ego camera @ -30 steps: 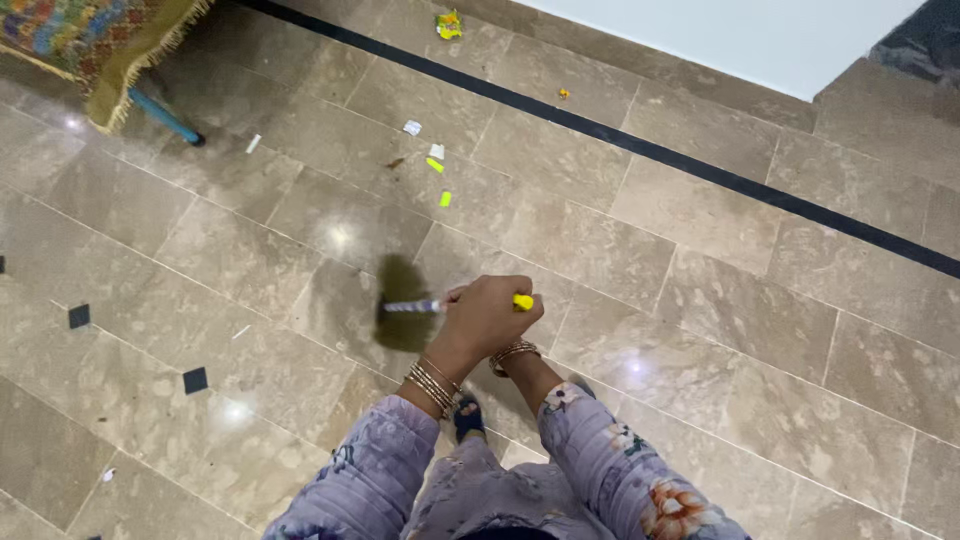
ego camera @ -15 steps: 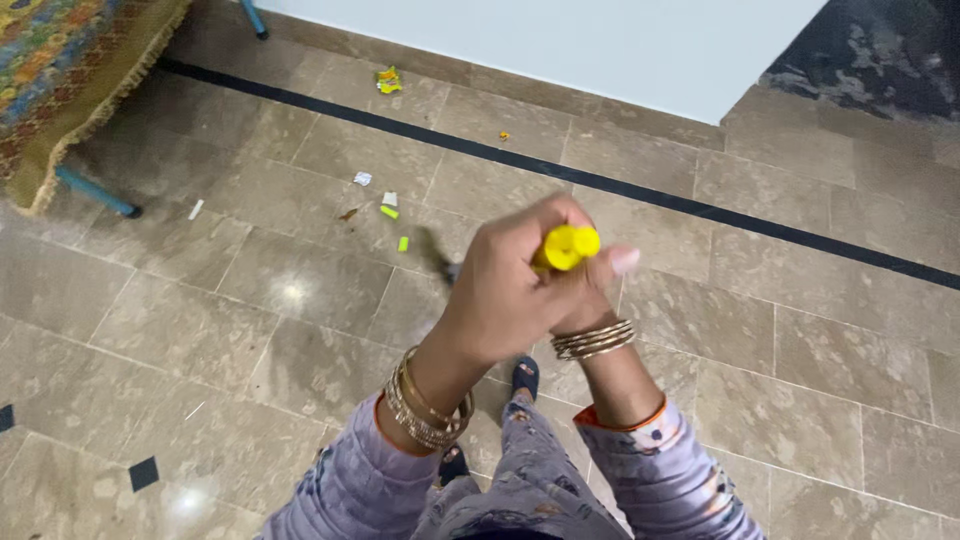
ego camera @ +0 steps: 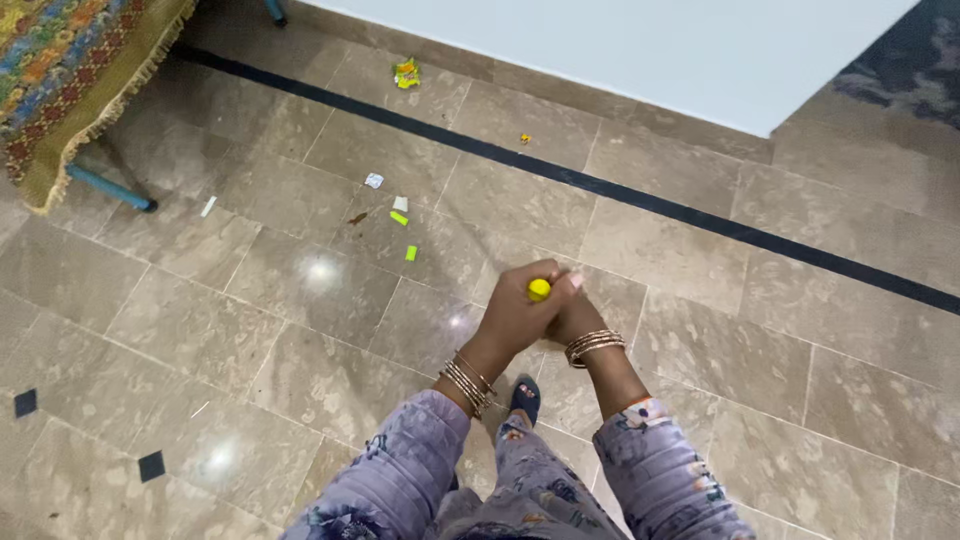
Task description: The person sweeps debris across a tiled floor using a small handheld brush, gathering it into a pile and then sweeping it into a cardboard box.
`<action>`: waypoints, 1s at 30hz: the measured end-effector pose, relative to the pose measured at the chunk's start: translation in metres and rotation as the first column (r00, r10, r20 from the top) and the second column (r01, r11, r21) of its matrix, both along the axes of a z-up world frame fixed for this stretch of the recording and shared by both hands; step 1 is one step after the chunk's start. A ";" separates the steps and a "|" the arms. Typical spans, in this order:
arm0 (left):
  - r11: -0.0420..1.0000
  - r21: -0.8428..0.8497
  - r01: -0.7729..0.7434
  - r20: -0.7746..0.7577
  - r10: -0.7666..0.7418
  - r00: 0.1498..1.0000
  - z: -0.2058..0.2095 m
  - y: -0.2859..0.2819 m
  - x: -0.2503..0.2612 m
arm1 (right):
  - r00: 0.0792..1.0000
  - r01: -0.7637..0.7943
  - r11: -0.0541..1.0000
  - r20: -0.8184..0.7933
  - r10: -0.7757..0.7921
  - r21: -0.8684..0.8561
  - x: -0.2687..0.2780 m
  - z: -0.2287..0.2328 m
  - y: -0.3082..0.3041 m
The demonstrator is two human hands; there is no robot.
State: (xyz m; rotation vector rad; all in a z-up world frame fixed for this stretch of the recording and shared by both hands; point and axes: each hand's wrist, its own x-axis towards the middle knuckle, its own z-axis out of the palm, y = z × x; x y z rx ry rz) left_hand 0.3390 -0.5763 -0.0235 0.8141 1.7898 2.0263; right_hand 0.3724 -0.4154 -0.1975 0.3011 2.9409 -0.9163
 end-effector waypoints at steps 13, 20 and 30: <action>0.865 -0.436 -0.247 -0.519 -0.017 0.855 0.068 0.062 -0.054 | 0.907 -0.276 -0.496 -0.394 0.148 -0.823 -0.093 0.087 -0.024; 0.961 -0.207 -0.183 -0.547 0.041 0.836 0.170 0.086 -0.035 | 0.935 -0.350 -0.121 -0.354 0.021 -0.929 -0.068 0.207 0.033; 0.996 0.090 -0.024 -0.240 0.046 0.970 0.118 0.134 -0.063 | 0.980 0.134 0.991 -0.152 -0.129 0.022 -0.057 0.198 0.108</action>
